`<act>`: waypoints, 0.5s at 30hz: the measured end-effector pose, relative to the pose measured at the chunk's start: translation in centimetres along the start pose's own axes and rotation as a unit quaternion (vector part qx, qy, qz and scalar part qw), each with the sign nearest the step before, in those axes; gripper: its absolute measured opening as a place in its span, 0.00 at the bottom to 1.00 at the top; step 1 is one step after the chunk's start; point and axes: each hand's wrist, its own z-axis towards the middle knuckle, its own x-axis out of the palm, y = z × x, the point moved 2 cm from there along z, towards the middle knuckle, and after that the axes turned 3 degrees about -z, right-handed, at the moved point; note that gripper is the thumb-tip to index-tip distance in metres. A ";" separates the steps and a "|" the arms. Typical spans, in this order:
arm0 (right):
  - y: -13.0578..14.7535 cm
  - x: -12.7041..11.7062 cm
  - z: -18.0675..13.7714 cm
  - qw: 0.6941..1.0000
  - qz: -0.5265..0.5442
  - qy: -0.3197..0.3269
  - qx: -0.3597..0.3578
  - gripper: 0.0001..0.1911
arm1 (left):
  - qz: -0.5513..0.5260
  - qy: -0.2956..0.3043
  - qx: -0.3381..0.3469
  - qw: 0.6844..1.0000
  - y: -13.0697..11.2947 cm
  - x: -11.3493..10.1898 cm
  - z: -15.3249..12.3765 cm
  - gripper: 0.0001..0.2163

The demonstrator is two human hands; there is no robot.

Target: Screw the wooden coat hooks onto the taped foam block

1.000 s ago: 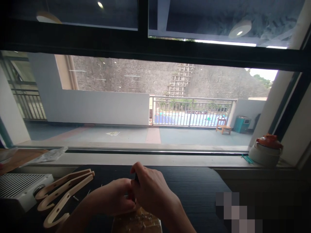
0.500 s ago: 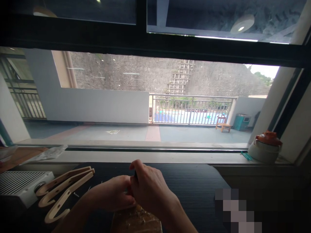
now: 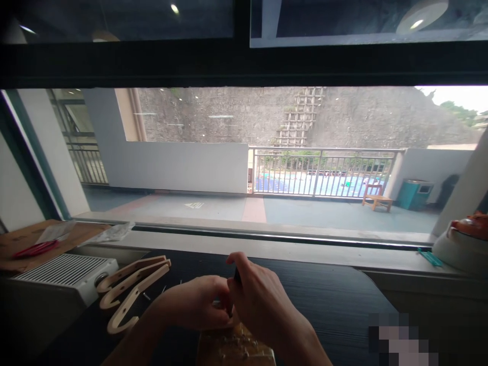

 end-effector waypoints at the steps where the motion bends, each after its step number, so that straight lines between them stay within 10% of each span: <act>1: 0.0 0.0 0.0 1.000 -0.001 -0.001 -0.004 0.17 | 0.008 -0.003 0.003 1.000 -0.1 -0.1 -0.1 0.06; 15: 0.2 0.4 0.2 1.000 -0.014 -0.010 -0.021 0.14 | 0.014 0.002 0.008 1.000 0.2 0.0 0.0 0.06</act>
